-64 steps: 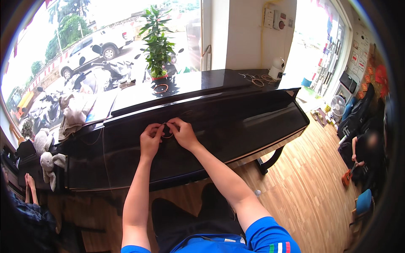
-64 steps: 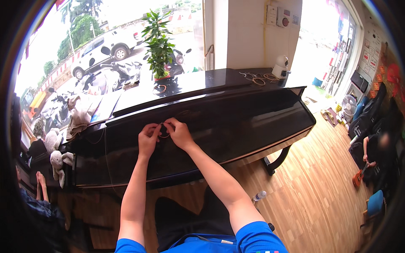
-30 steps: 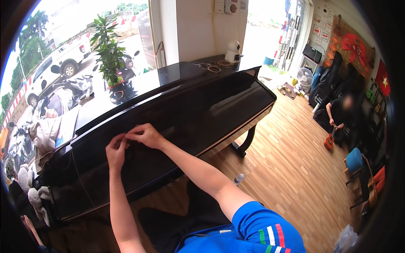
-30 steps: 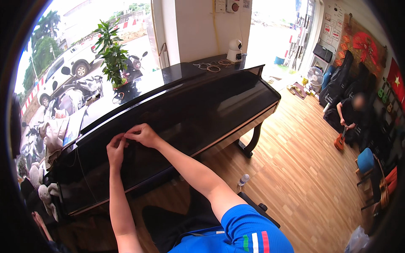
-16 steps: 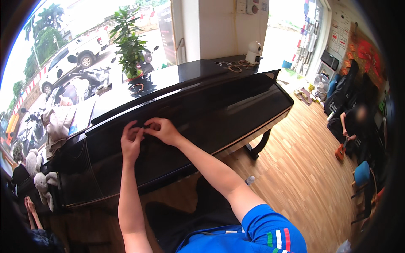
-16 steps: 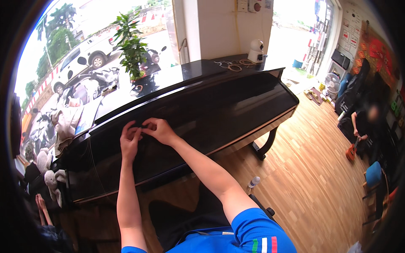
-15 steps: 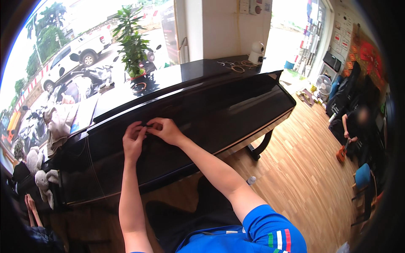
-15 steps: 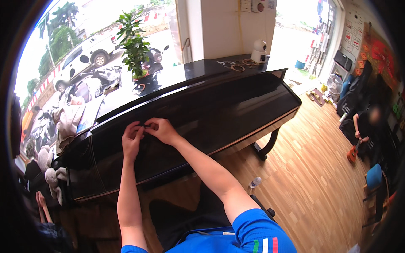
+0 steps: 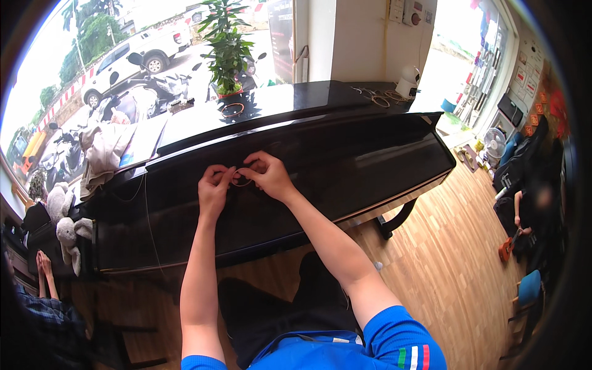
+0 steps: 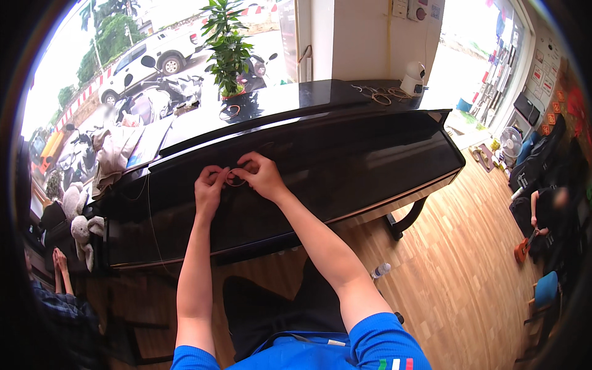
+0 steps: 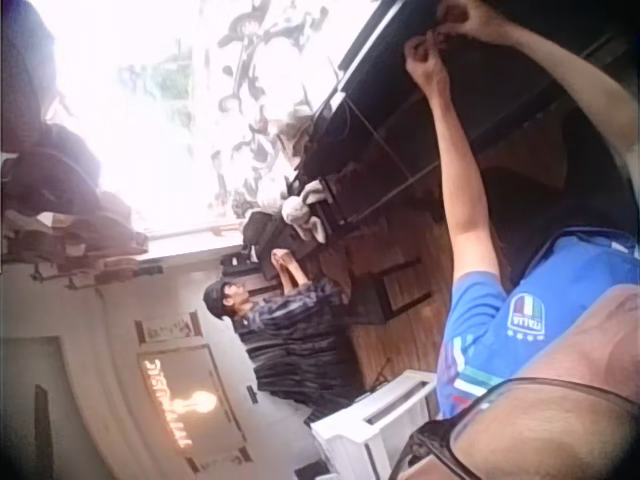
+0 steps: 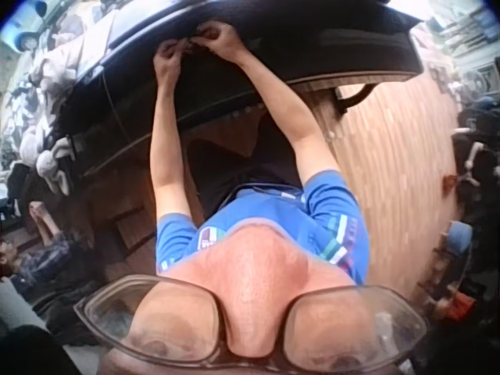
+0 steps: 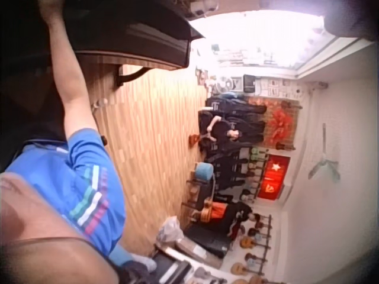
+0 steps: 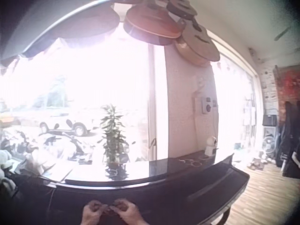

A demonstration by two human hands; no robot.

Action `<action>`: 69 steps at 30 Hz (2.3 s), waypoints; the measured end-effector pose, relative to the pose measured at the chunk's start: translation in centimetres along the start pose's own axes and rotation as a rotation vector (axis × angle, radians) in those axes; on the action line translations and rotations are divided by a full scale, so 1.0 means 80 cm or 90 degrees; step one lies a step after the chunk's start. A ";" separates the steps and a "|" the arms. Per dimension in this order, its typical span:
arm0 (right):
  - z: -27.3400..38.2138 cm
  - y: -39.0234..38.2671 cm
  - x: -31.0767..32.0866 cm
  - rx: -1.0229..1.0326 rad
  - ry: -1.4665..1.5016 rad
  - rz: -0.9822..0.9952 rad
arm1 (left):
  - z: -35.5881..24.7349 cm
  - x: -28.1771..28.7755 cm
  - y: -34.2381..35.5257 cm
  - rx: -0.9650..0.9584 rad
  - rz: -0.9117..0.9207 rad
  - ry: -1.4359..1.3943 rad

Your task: The person repeatedly bends and shapes a thin copper wire into circular loops by hand on the surface of a black upright piano. They form each loop, place it on the piano, then pick up the wire again to form another loop, continuing this process throughout the clip.

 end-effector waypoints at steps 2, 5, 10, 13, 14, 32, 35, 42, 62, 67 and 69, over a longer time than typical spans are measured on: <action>-0.005 0.000 -0.005 -0.036 0.039 0.044 | 0.001 0.003 -0.001 0.024 -0.006 -0.007; -0.012 0.003 -0.004 -0.034 0.086 0.059 | -0.004 -0.002 -0.004 0.030 0.004 -0.009; -0.011 0.003 -0.006 -0.038 0.064 0.052 | -0.004 0.003 -0.004 0.003 0.005 0.024; -0.014 0.005 -0.004 -0.035 0.066 0.044 | -0.002 0.000 -0.002 0.023 0.028 0.032; -0.015 0.005 -0.003 -0.036 0.069 0.042 | -0.003 -0.002 -0.003 0.026 0.037 0.024; -0.012 0.004 -0.001 -0.030 0.014 0.026 | -0.002 -0.005 -0.003 -0.020 0.039 0.065; -0.014 0.005 0.001 -0.014 0.014 0.021 | -0.012 -0.010 -0.006 -0.014 0.098 0.081; -0.013 0.006 -0.003 0.003 0.038 0.026 | -0.008 -0.003 -0.002 -0.001 0.150 0.069; -0.008 0.006 0.005 -0.001 0.037 0.021 | -0.011 -0.011 -0.006 0.014 0.128 0.070; -0.008 0.010 0.003 -0.073 0.171 0.108 | 0.003 0.002 0.000 0.031 0.011 0.049; -0.004 0.006 0.003 -0.085 0.149 0.143 | 0.007 0.006 0.001 0.043 -0.011 0.023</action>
Point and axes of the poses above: each hand's wrist, its own y-axis towards the middle knuckle, its own x-axis out of the back of the hand, z = x × y, the point moved 6 cm from there along y, towards the middle knuckle, and after that the axes turned 7 degrees about y, right-handed, at the moved point
